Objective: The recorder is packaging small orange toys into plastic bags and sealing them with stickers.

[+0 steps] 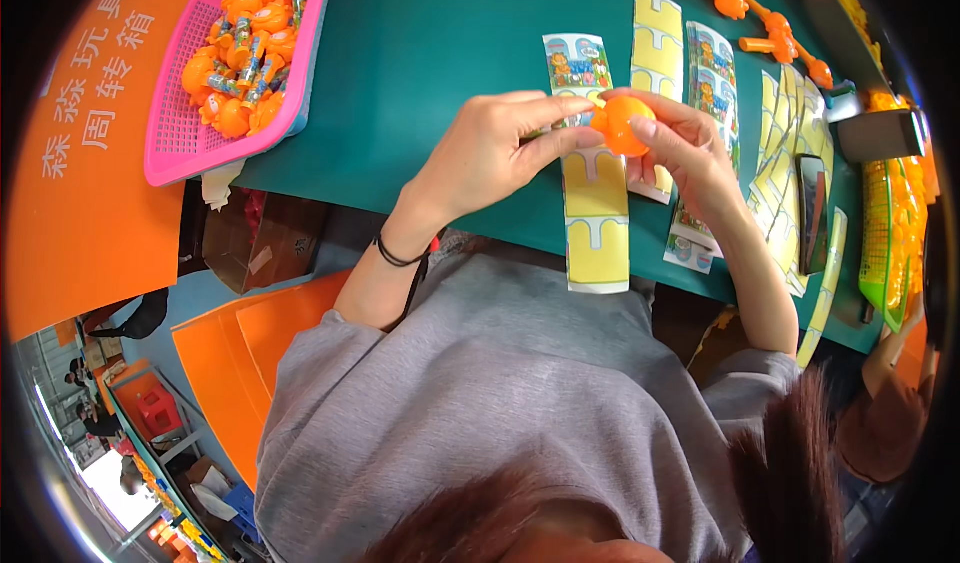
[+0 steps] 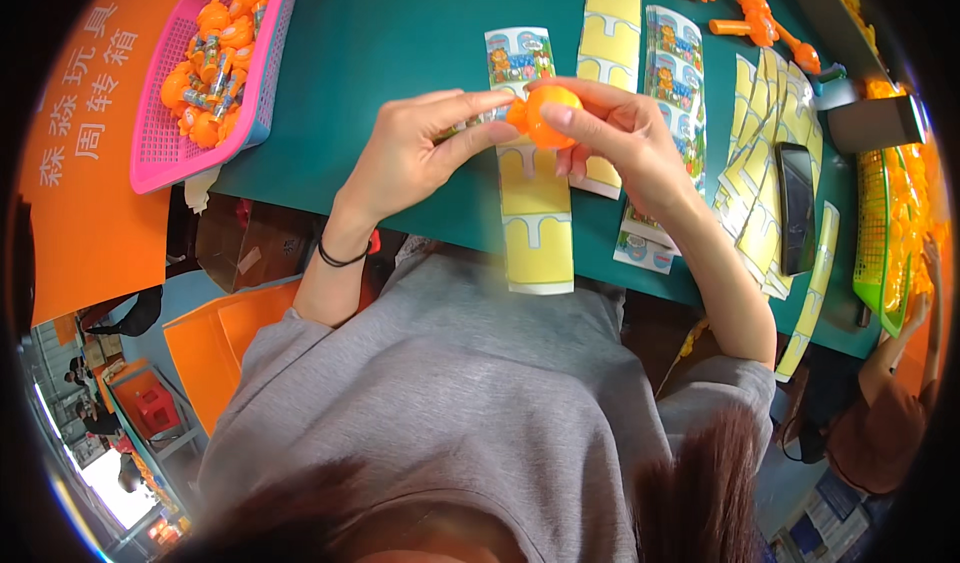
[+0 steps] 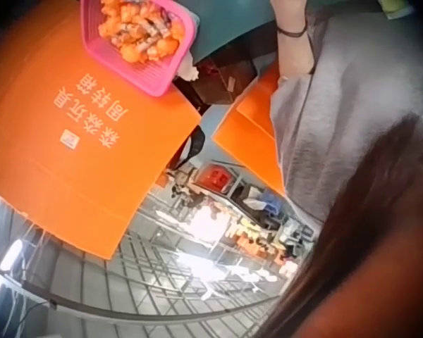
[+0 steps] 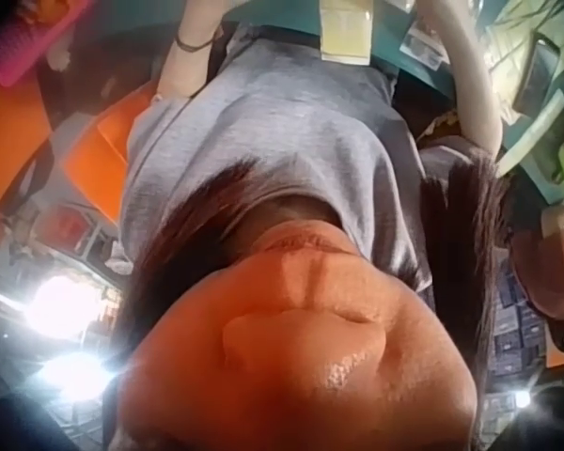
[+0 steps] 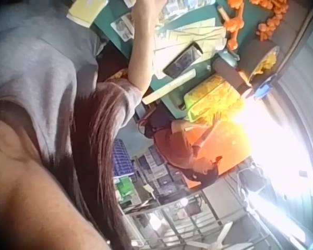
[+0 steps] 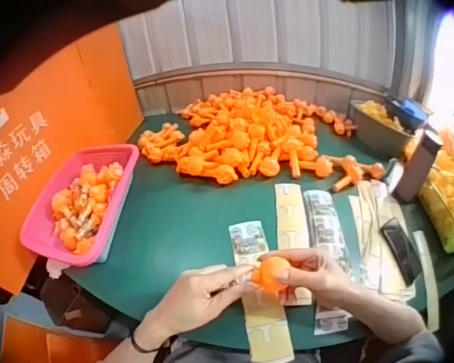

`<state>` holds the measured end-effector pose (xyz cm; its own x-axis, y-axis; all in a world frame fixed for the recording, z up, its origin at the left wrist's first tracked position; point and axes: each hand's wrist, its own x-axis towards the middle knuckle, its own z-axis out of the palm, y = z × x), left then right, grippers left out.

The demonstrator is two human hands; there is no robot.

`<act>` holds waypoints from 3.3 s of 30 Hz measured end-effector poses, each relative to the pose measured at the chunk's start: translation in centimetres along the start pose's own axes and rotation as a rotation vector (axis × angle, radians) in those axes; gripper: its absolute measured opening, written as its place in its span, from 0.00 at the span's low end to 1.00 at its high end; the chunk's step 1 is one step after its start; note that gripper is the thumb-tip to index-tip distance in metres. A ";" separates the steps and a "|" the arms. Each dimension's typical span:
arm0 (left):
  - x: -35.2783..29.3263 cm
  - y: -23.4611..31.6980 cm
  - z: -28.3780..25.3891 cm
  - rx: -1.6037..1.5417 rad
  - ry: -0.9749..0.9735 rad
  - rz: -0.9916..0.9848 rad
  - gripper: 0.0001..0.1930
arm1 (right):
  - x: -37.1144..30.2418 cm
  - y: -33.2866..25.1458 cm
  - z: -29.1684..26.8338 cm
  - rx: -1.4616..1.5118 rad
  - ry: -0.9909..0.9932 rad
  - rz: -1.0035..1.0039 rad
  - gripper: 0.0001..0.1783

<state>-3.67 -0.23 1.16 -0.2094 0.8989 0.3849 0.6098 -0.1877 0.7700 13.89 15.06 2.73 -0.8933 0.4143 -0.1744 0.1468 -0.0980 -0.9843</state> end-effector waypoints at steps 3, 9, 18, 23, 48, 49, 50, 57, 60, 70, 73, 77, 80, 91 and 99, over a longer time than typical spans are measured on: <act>-0.6 -0.2 -2.1 0.019 0.088 -0.099 0.12 | 1.4 -0.2 0.0 -0.103 -0.074 -0.015 0.28; -1.0 -1.7 -15.7 0.545 0.672 -0.480 0.19 | 9.7 0.9 -3.6 -1.249 0.206 -0.613 0.28; -1.1 -0.6 -3.8 0.045 0.299 -0.264 0.15 | 10.4 -0.3 -2.2 -0.383 -0.116 -0.277 0.15; -0.2 -1.0 1.0 -0.514 0.068 -0.363 0.12 | 7.3 -1.5 -1.9 -0.248 0.042 -0.324 0.18; -0.1 -0.2 3.3 -0.076 0.183 -0.048 0.12 | 1.8 -0.1 -0.2 -0.614 0.142 -0.588 0.06; -0.1 -0.2 3.3 -0.053 0.157 -0.061 0.13 | 1.7 -0.2 -0.3 -0.595 0.129 -0.564 0.06; -0.1 -0.2 3.4 -0.053 0.158 -0.061 0.13 | 1.8 -0.1 -0.3 -0.595 0.129 -0.564 0.06; -0.2 -1.2 3.8 -0.162 0.251 -0.083 0.14 | 2.6 0.3 -0.4 -0.353 0.159 -0.396 0.09; -0.4 -0.7 3.5 -0.150 0.239 -0.109 0.15 | 2.5 -0.1 0.0 -0.607 0.134 -0.541 0.08; -0.3 -1.3 3.6 -0.137 0.292 -0.061 0.12 | 3.1 0.2 0.4 -0.587 0.153 -0.493 0.09; -0.4 -1.2 3.6 -0.135 0.289 -0.085 0.11 | 3.6 -0.1 0.1 -0.369 0.088 -0.286 0.10; -0.5 -1.2 3.8 -0.152 0.310 -0.116 0.11 | 3.8 -0.2 0.4 -0.392 0.116 -0.257 0.11; -0.6 -1.5 3.6 -0.221 0.333 -0.173 0.12 | 4.7 0.1 -0.2 -0.317 0.264 -0.332 0.12; -0.1 -1.9 3.7 0.162 0.044 0.097 0.14 | 8.4 1.3 -0.9 -0.701 0.151 -0.243 0.09; 0.8 -1.2 2.7 -0.214 0.082 -0.240 0.10 | 6.1 -0.9 -3.1 -0.579 0.649 -0.940 0.10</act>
<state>-2.50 1.79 -0.86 -0.3934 0.8945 0.2126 0.3628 -0.0615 0.9298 9.60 20.46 2.42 -0.4080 0.4888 0.7711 -0.1162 0.8099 -0.5749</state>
